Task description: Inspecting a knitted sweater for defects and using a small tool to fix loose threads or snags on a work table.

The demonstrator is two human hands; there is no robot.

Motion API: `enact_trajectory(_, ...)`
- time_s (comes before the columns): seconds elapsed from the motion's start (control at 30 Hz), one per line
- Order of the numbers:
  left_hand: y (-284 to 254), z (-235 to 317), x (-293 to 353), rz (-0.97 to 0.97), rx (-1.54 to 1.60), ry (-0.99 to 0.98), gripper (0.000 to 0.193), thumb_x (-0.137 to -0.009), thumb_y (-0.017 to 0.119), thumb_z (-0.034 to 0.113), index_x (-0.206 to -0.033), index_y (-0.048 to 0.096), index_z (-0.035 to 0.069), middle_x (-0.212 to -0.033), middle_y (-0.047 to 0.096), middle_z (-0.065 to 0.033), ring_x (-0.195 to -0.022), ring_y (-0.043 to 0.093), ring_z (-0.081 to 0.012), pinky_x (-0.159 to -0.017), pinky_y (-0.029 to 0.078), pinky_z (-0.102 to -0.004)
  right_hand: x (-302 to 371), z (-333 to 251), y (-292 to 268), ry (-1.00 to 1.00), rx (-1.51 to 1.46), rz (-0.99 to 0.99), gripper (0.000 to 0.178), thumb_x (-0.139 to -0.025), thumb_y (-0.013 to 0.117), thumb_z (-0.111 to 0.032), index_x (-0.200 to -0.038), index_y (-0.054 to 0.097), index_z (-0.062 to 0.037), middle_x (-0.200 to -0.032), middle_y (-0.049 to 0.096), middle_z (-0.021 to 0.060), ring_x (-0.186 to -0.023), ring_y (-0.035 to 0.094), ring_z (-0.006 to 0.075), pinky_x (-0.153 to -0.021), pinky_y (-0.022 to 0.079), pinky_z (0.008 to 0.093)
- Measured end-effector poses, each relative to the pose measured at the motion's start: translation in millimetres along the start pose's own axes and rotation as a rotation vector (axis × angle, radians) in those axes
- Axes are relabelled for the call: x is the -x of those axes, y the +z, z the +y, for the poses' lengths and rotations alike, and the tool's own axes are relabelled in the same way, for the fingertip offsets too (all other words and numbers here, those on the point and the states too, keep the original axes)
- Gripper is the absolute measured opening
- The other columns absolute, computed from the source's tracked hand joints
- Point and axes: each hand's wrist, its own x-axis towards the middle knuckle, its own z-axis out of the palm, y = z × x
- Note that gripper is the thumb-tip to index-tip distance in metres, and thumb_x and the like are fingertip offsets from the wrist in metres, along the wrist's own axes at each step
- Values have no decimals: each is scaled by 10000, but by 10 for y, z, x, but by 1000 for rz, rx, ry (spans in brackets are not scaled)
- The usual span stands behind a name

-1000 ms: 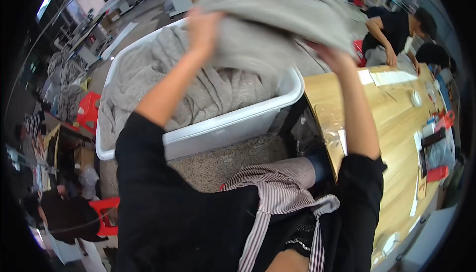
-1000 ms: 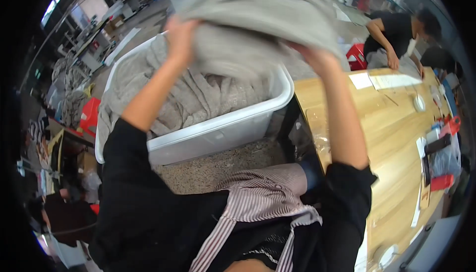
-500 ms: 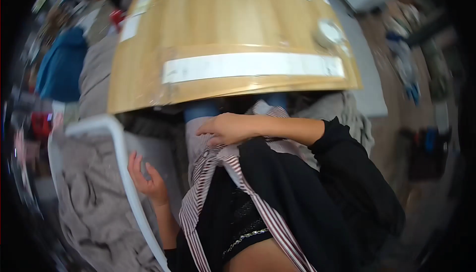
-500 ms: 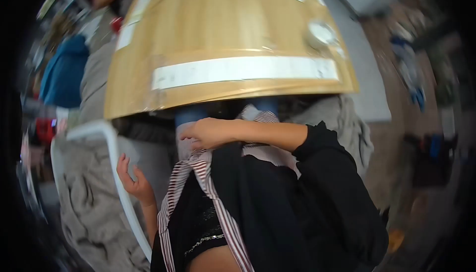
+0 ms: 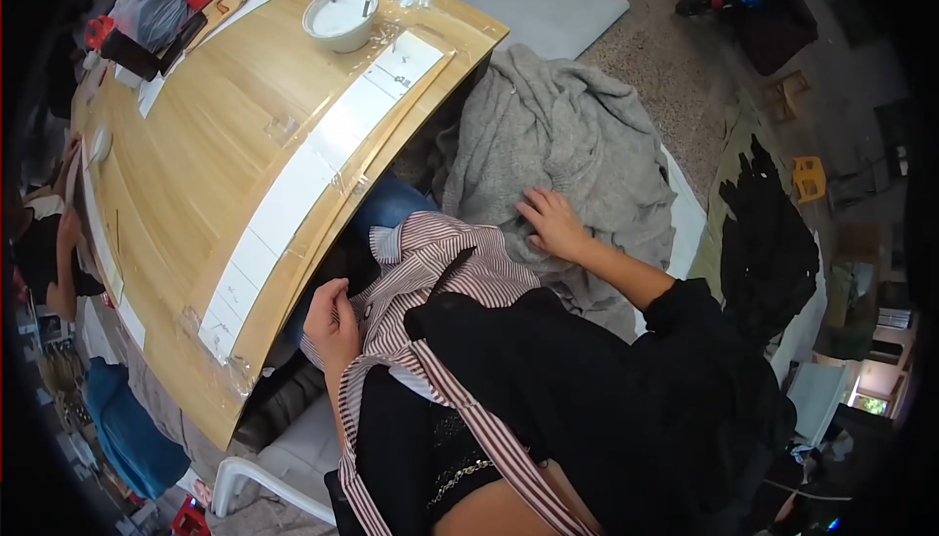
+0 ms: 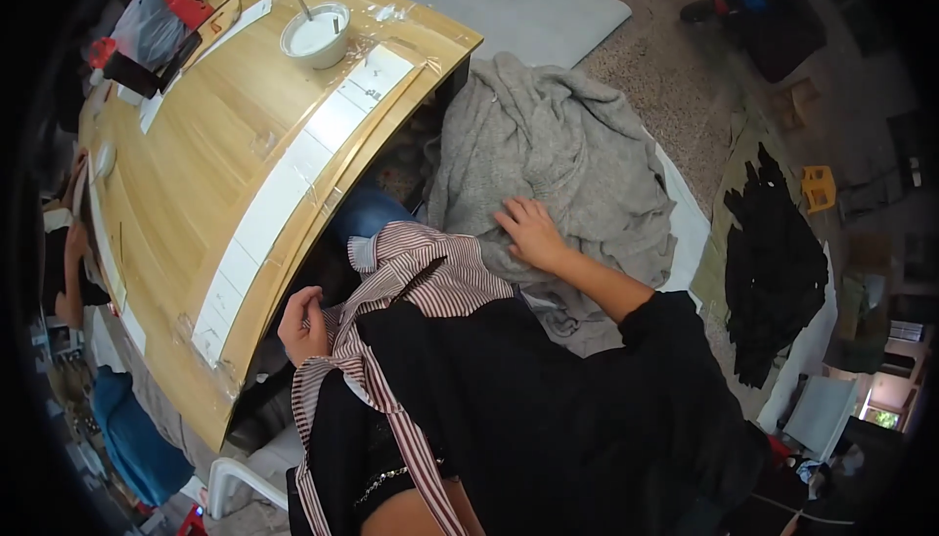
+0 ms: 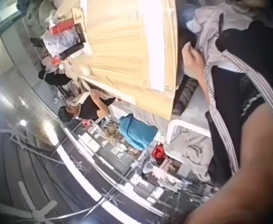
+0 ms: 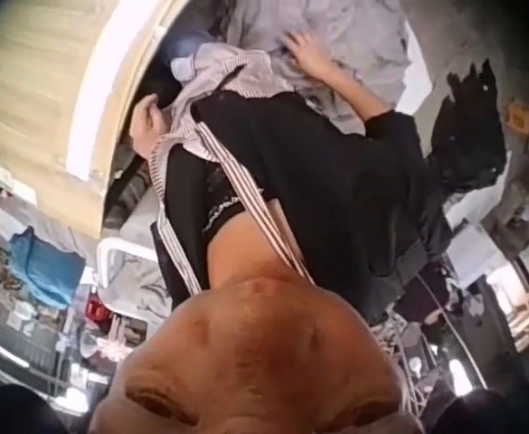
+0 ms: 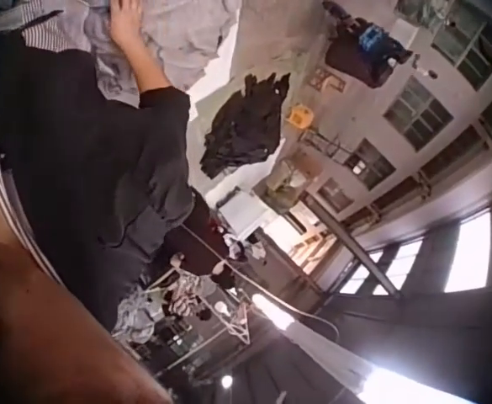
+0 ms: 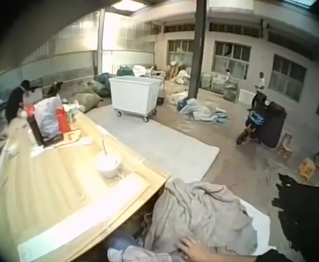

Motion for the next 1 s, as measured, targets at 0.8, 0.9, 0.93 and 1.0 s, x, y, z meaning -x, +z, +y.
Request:
enact_trajectory(0.8,928,851,-623,-642,479,175,416,-862,644,197,-1231,577,16,-1185,629,-176,-1149,561,-314,-1012,411,-392,-1003,-2442,-2485,-421,-1745,722,233,-968,541,-85,-1191,533,-19,-1067,624,56,-955,594,118,-838,493,275)
enact_trajectory(0.9,615,1019,-657,-788,382,141,366,-893,630,216,-1194,601,8,-1125,649,-151,-1082,591,-264,-970,442,-370,-1106,-2557,-2951,-580,-1671,798,260,-1002,497,-171,-1178,553,12,-1096,636,101,-985,620,159,-866,503,293)
enact_trajectory(0.93,377,1057,-672,-796,485,-20,342,-910,621,220,-1167,612,-4,-1069,656,-113,-1015,597,-214,-915,460,-340,-1138,-2575,-3098,-590,-1671,965,294,-1014,468,-208,-1164,561,26,-1087,637,110,-973,627,171,-863,511,297)
enact_trajectory(1.0,-177,1152,-573,-685,810,-202,321,-941,594,222,-1133,625,-33,-920,653,-21,-842,563,-84,-761,474,-257,-1128,-2492,-3387,-605,-1639,1109,364,-1027,415,-256,-1146,577,47,-1076,638,130,-959,640,194,-846,531,316)
